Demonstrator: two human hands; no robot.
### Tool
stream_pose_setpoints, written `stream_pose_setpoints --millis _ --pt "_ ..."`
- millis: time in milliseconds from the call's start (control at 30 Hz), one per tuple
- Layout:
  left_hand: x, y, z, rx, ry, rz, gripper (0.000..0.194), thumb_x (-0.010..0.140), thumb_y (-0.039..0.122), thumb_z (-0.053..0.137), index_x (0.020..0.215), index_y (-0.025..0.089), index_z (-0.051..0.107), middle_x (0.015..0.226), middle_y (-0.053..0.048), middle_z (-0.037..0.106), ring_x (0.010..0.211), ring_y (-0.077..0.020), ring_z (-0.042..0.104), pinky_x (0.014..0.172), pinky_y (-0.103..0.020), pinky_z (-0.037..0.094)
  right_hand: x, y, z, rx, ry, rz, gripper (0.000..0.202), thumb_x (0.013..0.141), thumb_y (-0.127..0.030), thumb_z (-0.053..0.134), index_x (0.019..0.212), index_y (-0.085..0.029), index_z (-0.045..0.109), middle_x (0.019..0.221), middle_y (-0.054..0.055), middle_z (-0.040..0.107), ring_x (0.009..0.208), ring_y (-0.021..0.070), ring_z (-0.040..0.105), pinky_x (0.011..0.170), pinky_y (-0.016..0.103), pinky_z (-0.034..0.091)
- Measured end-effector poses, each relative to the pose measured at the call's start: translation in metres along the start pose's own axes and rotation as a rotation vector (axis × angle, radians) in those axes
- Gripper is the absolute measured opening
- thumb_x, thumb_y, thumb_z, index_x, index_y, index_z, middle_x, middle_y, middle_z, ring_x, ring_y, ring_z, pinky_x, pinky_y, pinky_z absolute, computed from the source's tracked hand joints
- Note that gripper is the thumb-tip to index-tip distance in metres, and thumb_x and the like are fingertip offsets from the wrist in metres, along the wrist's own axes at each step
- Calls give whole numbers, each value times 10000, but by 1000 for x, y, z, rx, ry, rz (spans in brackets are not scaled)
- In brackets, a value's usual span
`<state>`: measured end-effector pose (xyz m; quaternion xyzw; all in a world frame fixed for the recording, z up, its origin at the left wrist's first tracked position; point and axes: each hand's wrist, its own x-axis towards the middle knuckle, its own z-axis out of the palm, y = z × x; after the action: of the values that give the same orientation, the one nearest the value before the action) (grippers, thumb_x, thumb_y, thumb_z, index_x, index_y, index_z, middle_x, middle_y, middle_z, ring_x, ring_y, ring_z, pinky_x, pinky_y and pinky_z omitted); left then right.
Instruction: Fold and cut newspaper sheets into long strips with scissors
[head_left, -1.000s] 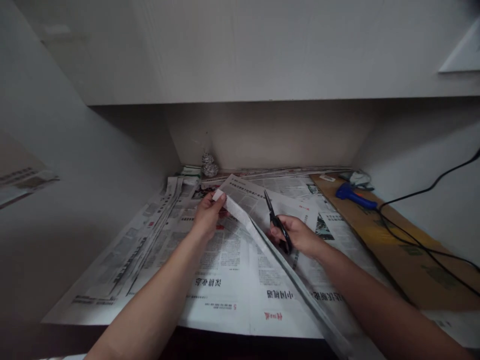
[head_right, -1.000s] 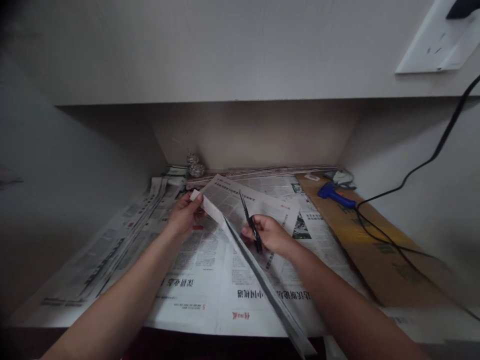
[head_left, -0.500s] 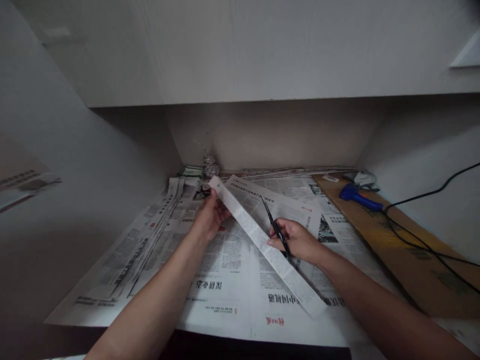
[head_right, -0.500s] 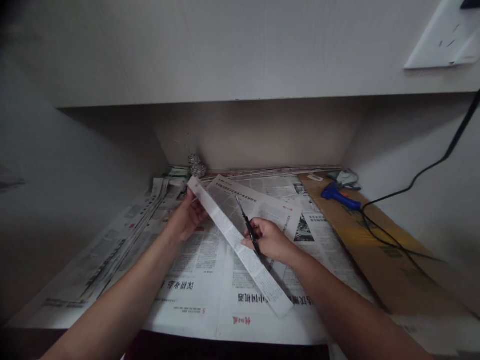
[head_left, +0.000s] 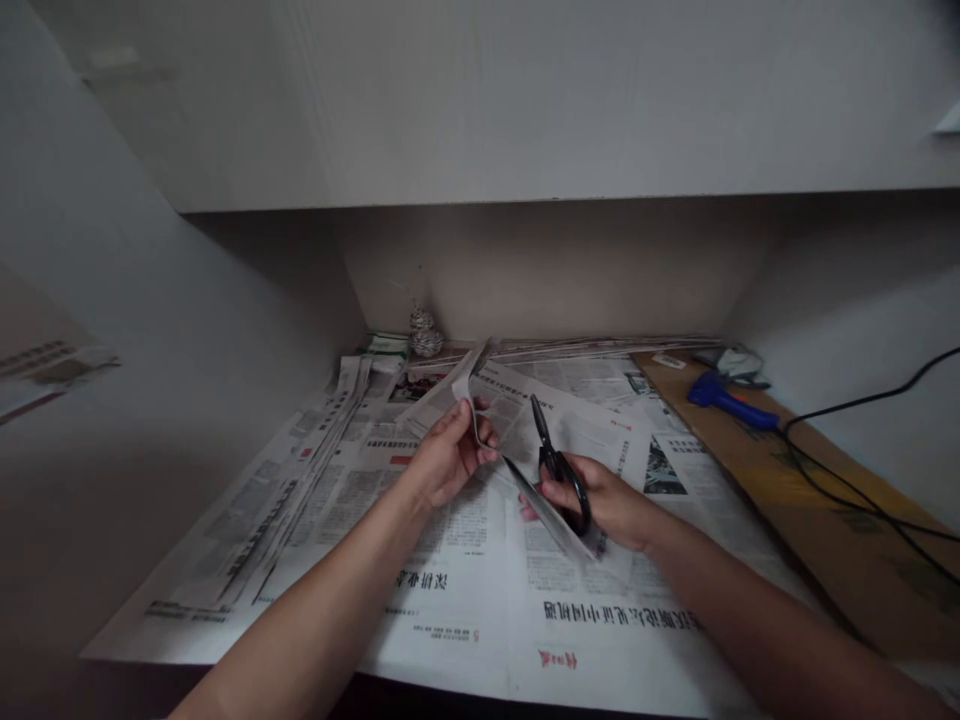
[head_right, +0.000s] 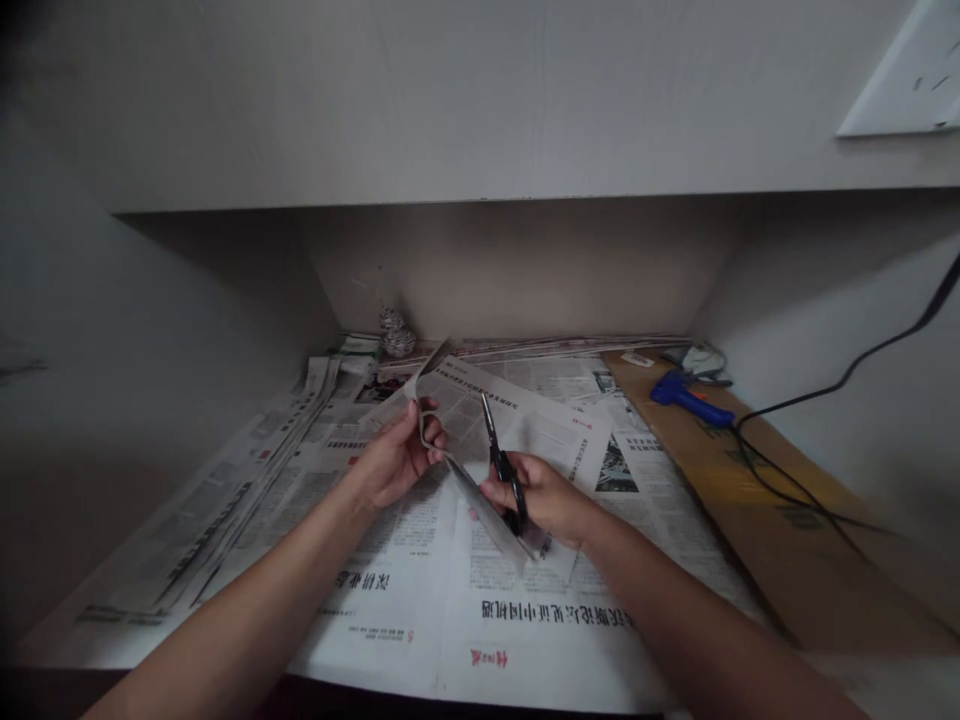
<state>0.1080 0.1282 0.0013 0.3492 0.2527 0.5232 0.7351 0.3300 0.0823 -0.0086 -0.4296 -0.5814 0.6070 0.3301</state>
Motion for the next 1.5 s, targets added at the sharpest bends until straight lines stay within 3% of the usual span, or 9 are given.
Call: stream_pose_setpoints --millis 100,267,367,500,600,767,967,1267,1500 --pt "0 -1 1 -59 8 79 576 707 600 825 1066 185 650 656 67 501 615 -91 563 536 -184 509 -2 -1 6 135 -75 149 560 611 -558 907 877 -223 546 728 -9 624 623 157 642 469 224 377" --pt "3 -9 -5 115 159 -10 408 747 387 866 1049 191 675 887 -7 691 790 -124 679 669 -204 562 1 2 11 92 88 108 476 590 -395 934 826 -203 568 631 -82 505 511 62 402 442 198 302" --pt "2 -17 -5 180 89 -166 375 775 427 833 977 138 708 914 -83 737 768 -166 701 646 -257 593 6 7 11 72 184 51 454 595 -361 930 805 -203 560 624 -84 517 540 68 420 478 199 320" --pt "-5 -26 1 255 -37 -304 436 665 336 919 955 57 752 807 -124 746 565 -147 648 449 -222 524 10 13 13 47 223 4 460 580 -338 935 782 -200 545 612 -92 537 536 66 431 494 200 340" --pt "-5 -26 1 269 -11 -289 411 720 357 881 977 58 762 754 -105 740 511 -126 626 380 -184 477 10 13 14 62 198 -9 483 563 -353 941 785 -201 538 628 -89 567 535 73 492 507 207 389" --pt "-1 -16 0 221 101 -185 314 888 370 726 1117 156 730 790 -50 746 594 -127 681 453 -188 561 8 7 17 73 160 37 499 617 -441 909 827 -212 518 638 -81 617 483 115 621 479 229 428" --pt "-6 -16 7 204 58 -281 194 865 191 739 954 19 744 748 -131 745 532 -144 682 433 -186 565 6 0 21 83 231 -1 545 609 -511 914 836 -210 519 635 -76 627 459 109 625 448 217 425" --pt "3 20 -1 -72 317 -178 263 1035 244 455 967 101 665 801 -92 766 587 -150 741 478 -195 606 -10 7 16 173 -207 -26 595 841 -770 603 902 -181 543 605 -38 602 409 91 571 363 185 307" --pt "3 25 -1 -118 345 -151 233 1046 239 424 1101 112 611 784 -77 760 634 -176 761 468 -196 606 -14 4 16 118 -317 -26 575 851 -740 626 896 -177 517 631 -31 603 446 85 588 400 186 330"
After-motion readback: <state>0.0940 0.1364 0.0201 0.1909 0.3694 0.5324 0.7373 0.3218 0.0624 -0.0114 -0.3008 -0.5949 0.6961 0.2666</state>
